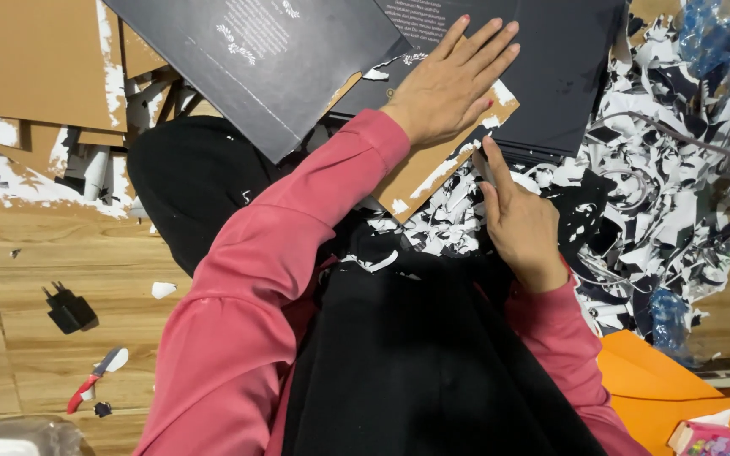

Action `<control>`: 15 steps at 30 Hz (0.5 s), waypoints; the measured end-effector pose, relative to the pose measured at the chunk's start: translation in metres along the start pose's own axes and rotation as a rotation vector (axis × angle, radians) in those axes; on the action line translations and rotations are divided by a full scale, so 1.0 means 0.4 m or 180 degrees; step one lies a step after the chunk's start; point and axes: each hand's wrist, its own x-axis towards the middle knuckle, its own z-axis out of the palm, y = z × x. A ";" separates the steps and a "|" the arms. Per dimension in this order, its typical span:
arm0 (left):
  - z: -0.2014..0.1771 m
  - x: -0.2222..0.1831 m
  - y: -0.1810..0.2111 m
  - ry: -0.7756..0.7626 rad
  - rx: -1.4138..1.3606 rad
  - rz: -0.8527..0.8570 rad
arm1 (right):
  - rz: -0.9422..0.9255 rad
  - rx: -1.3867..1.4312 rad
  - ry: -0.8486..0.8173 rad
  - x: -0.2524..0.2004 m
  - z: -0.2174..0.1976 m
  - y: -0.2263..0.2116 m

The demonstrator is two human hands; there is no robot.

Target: Using a utility knife to cut and peel layers of paper from cardboard sheets.

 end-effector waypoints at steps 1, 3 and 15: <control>0.000 0.000 0.000 0.0001 -0.0007 0.0012 | 0.0013 -0.0003 -0.0002 0.001 0.015 0.003; 0.000 -0.001 0.000 0.0029 -0.0007 -0.0012 | 0.0045 -0.0431 0.0268 0.004 0.044 0.008; 0.008 0.004 0.003 0.0031 0.0082 -0.0024 | 0.0227 -0.0680 0.1165 -0.002 0.123 -0.006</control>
